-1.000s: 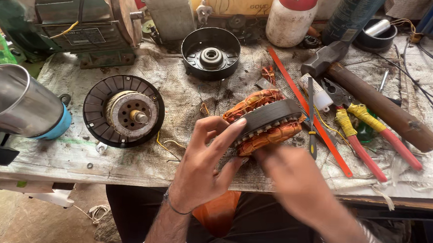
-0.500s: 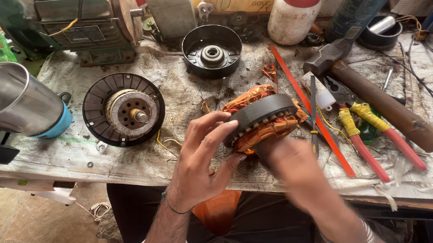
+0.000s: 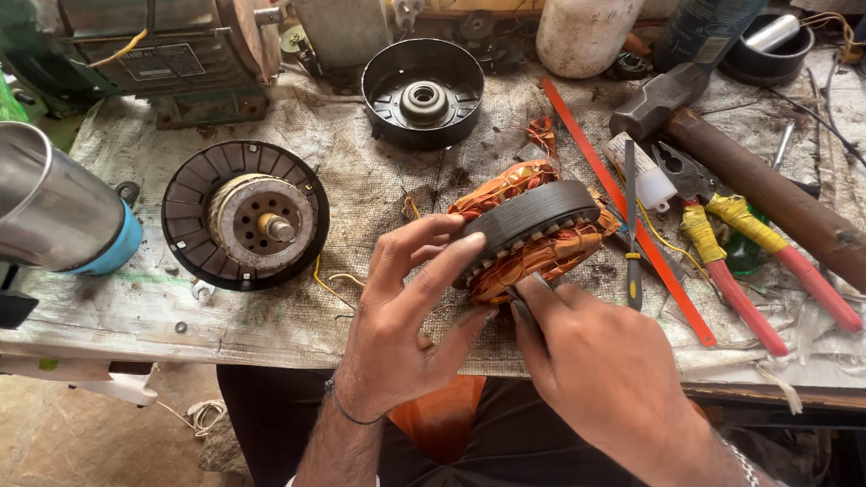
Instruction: The person holds a copper-wound stator on the workbench and presses the windings into the laminated core by hand, working around the circumference and turning the assembly to seat the coils. They continue fitting the windings and finally handle a small piece of insulating material.
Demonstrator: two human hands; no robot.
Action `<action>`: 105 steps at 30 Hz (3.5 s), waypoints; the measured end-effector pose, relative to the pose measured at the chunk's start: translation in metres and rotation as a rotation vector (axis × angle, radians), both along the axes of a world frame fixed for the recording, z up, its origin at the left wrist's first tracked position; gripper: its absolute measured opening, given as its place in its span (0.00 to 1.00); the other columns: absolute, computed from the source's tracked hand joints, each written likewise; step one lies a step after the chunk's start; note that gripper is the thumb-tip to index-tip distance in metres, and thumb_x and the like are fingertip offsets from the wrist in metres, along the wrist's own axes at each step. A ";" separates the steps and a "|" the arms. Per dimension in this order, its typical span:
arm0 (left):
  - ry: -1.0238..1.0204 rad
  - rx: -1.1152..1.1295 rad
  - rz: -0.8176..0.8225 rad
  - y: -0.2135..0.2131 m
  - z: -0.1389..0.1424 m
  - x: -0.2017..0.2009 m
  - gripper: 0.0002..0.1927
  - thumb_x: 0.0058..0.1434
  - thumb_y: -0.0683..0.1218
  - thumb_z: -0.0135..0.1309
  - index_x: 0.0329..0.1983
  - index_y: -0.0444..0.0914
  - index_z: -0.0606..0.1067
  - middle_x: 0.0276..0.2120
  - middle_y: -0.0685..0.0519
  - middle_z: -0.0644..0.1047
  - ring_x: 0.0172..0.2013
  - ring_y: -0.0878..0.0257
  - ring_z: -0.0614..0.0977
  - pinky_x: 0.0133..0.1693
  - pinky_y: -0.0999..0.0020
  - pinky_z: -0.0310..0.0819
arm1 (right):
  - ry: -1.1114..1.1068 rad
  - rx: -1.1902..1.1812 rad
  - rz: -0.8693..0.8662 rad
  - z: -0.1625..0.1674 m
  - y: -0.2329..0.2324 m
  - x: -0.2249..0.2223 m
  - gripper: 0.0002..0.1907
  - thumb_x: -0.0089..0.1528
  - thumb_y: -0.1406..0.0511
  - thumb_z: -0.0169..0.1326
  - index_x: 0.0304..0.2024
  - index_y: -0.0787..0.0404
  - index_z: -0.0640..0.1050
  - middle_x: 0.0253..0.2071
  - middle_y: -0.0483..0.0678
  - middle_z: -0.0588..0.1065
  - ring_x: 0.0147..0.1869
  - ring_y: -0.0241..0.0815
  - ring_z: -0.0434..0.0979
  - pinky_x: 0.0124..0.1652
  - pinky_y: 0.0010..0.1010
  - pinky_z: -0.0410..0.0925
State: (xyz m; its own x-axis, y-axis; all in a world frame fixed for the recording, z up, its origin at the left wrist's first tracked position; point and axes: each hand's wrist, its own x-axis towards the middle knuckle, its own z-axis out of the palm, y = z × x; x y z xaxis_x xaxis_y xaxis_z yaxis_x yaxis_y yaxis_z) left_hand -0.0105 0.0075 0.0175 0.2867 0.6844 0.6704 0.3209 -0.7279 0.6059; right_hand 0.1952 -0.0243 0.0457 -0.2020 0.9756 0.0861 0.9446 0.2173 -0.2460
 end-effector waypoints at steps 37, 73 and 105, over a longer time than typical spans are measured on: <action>-0.107 0.075 0.005 0.001 -0.010 -0.001 0.38 0.57 0.36 0.64 0.68 0.42 0.62 0.67 0.43 0.71 0.65 0.49 0.76 0.64 0.57 0.79 | 0.947 -0.159 -0.025 -0.010 0.003 -0.006 0.13 0.67 0.63 0.49 0.43 0.65 0.81 0.30 0.57 0.76 0.28 0.61 0.72 0.28 0.46 0.67; -0.103 0.089 0.082 0.003 -0.014 0.000 0.35 0.57 0.40 0.66 0.65 0.41 0.64 0.60 0.43 0.74 0.59 0.52 0.80 0.57 0.59 0.83 | 0.059 0.056 0.022 0.008 0.003 -0.018 0.12 0.62 0.62 0.56 0.44 0.63 0.78 0.32 0.56 0.76 0.30 0.57 0.80 0.30 0.46 0.71; -0.019 0.042 0.149 0.001 -0.003 0.002 0.39 0.49 0.39 0.66 0.67 0.35 0.70 0.59 0.43 0.73 0.59 0.51 0.80 0.57 0.61 0.85 | -0.110 0.286 0.129 0.007 -0.003 -0.017 0.13 0.57 0.59 0.60 0.37 0.62 0.78 0.27 0.53 0.75 0.22 0.50 0.79 0.20 0.41 0.71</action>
